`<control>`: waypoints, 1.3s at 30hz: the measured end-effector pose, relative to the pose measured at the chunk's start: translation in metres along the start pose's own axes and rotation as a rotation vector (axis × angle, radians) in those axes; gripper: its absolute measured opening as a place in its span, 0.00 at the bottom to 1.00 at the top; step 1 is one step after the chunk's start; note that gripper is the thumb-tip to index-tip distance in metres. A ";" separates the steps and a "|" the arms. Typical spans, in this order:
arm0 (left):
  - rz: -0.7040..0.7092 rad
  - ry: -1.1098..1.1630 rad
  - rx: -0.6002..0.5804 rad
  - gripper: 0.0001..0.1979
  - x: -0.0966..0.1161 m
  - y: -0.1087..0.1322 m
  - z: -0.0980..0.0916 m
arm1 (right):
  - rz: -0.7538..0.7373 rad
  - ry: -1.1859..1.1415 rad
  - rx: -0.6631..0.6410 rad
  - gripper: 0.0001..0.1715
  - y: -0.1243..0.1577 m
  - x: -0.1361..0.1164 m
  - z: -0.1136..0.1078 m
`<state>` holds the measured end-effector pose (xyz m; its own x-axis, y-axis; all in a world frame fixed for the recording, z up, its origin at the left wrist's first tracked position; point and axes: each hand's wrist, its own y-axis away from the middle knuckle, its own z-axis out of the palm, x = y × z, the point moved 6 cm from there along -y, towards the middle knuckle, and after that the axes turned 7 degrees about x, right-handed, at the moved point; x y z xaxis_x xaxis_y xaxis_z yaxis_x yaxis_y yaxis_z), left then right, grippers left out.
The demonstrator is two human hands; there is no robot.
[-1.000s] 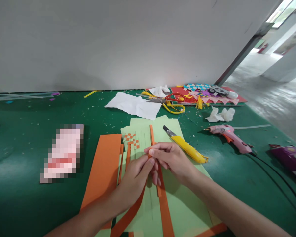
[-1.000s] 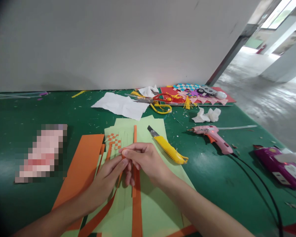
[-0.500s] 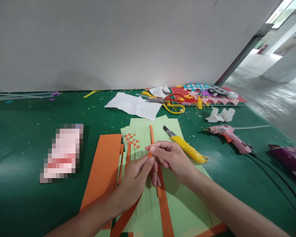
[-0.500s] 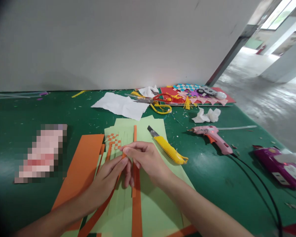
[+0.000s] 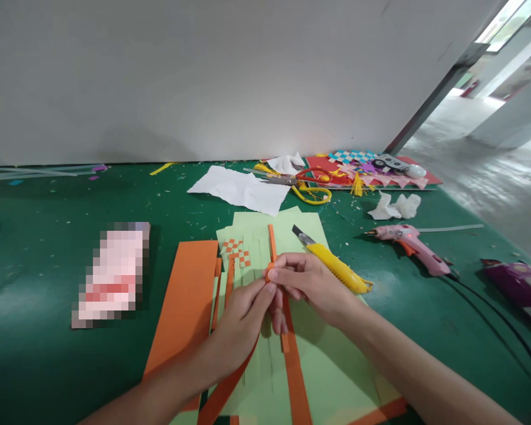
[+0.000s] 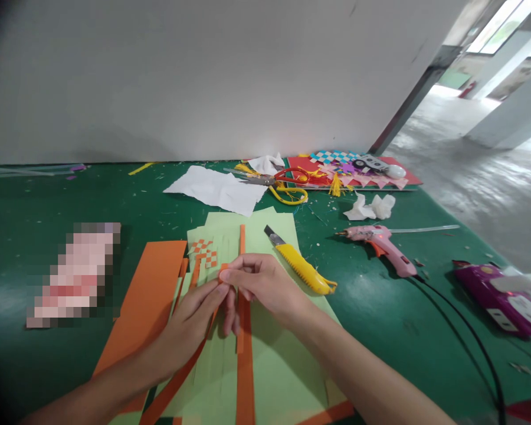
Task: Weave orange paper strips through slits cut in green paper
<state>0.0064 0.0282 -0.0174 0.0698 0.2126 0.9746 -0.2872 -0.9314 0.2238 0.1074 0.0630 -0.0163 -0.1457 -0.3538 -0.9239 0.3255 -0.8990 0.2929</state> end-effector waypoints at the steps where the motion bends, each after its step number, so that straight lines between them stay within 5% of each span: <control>1: 0.000 -0.005 0.004 0.20 0.001 0.000 0.000 | -0.003 -0.002 0.006 0.15 0.000 0.000 0.000; 11: 0.013 -0.011 0.010 0.19 0.002 0.000 0.000 | 0.017 -0.125 -0.055 0.17 0.002 0.005 0.008; 20: 0.016 -0.016 0.004 0.20 -0.001 0.000 0.000 | -0.018 -0.015 0.050 0.11 -0.001 -0.001 -0.002; 39: 0.001 -0.017 -0.007 0.19 -0.001 0.000 0.001 | -0.062 -0.015 0.055 0.09 0.000 -0.002 -0.004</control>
<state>0.0069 0.0278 -0.0183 0.0861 0.2067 0.9746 -0.2943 -0.9293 0.2231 0.1115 0.0648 -0.0154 -0.1786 -0.3001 -0.9370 0.2637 -0.9321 0.2483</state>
